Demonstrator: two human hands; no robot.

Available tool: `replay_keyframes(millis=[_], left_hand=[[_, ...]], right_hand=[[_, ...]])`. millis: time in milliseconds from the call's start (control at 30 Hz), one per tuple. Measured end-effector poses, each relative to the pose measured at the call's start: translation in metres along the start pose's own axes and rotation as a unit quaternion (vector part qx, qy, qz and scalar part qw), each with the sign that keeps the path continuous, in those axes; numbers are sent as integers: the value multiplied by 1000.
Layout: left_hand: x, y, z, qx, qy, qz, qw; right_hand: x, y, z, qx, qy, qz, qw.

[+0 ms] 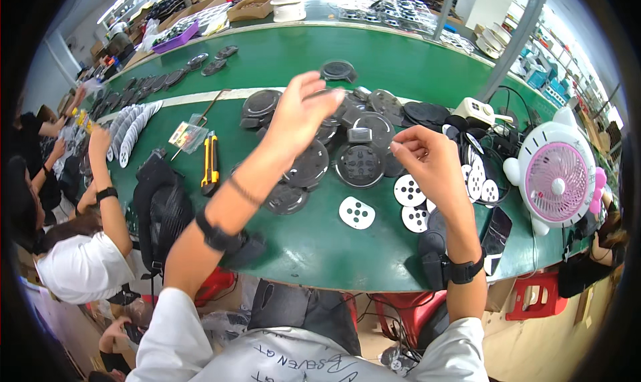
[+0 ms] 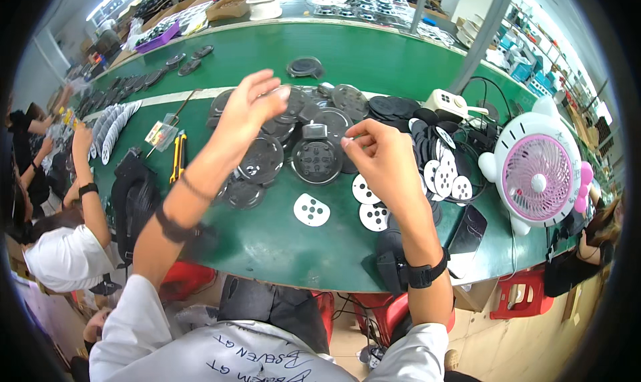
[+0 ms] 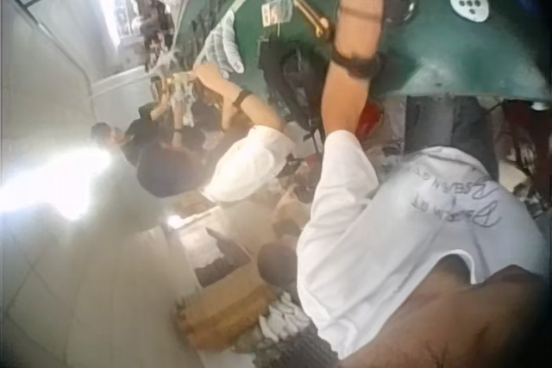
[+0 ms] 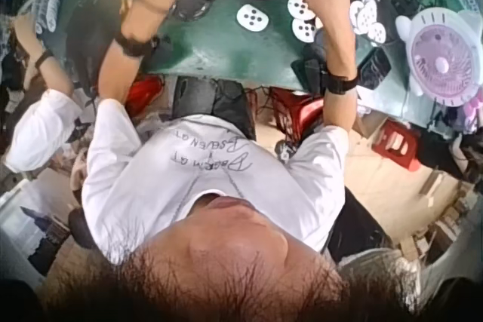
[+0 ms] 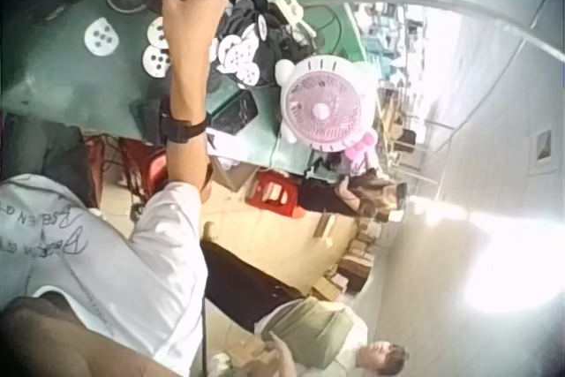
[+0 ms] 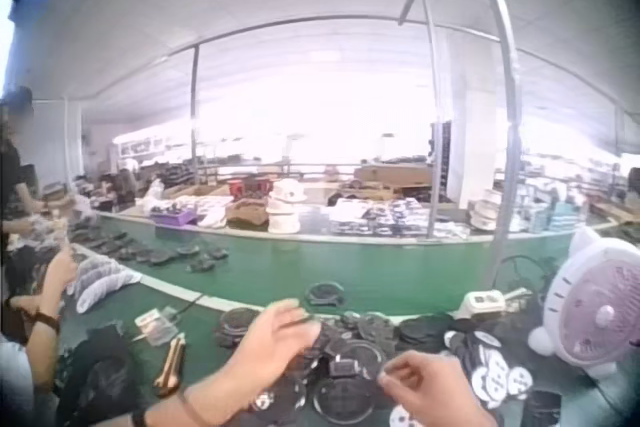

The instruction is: Manually assemble plastic and rubber components onto a base plate at a factory workbench.

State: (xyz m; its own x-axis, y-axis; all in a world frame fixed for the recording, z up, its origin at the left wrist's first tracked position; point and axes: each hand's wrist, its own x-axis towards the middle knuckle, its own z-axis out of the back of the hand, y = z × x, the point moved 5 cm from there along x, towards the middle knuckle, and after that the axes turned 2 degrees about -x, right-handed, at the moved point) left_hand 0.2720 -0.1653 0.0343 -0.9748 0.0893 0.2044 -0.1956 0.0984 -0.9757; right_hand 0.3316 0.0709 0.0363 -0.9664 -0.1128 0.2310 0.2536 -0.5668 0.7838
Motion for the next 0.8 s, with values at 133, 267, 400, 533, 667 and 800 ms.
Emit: replay_keyframes(millis=[133,267,400,533,667,800], left_hand=[[-50,14,-14,-25,87,-27,996],[-68,18,-22,-18,112,-17,993],[-80,17,-22,2,136,-19,991],[-91,23,-27,-4,233,34,972],[-90,23,-28,-13,229,12,973],[-90,28,-26,-40,216,48,974]], right_hand=[[-13,-13,5,-225,57,83,969],[-17,-22,0,-321,103,63,939],[-11,-4,4,-201,166,38,965],[-13,21,3,21,127,21,991],[-14,23,-16,155,137,-21,978],[-12,18,-21,180,140,-52,972]])
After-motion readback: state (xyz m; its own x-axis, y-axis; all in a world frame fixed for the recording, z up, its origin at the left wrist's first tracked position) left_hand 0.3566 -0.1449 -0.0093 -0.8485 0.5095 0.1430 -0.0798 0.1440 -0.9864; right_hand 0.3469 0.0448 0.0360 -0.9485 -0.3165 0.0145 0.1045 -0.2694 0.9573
